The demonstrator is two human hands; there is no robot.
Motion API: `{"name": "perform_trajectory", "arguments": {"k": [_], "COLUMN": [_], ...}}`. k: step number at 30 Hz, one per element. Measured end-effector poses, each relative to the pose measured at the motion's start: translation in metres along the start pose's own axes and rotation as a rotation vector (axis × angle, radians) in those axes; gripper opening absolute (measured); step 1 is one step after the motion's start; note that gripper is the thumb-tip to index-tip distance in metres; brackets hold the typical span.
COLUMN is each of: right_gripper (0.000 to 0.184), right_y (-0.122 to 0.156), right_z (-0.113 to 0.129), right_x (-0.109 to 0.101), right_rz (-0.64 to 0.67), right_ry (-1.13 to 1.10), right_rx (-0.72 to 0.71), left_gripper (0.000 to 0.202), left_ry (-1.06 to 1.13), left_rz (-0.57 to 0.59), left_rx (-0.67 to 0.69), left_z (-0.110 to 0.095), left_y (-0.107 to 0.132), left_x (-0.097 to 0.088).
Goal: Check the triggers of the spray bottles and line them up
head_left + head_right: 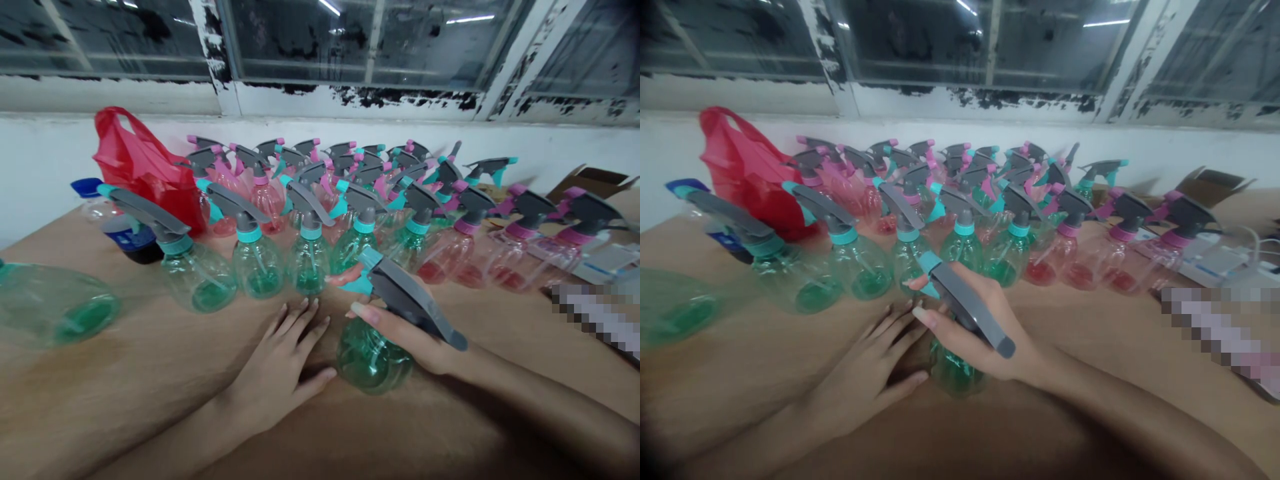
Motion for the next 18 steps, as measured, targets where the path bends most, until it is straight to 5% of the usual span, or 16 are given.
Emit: {"name": "perform_trajectory", "arguments": {"k": [18], "right_gripper": [0.027], "right_y": [-0.0020], "right_z": [0.0031], "right_x": [-0.0019], "right_rz": [-0.013], "right_ry": [0.013], "right_rx": [-0.023], "left_gripper": [0.065], "left_ry": [0.000], "left_rz": [-0.014], "left_rx": [-0.001], "left_z": [-0.0008], "left_y": [-0.0005], "left_x": [-0.0007]}}
Point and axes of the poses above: each hand's wrist, its own y-axis away from the middle knuckle, its own x-axis out of the palm, z = x × y, the point moved 1 cm from there along -y, towards the middle knuckle, and after that the axes turned 13 degrees about -x, right-handed, at the moved point
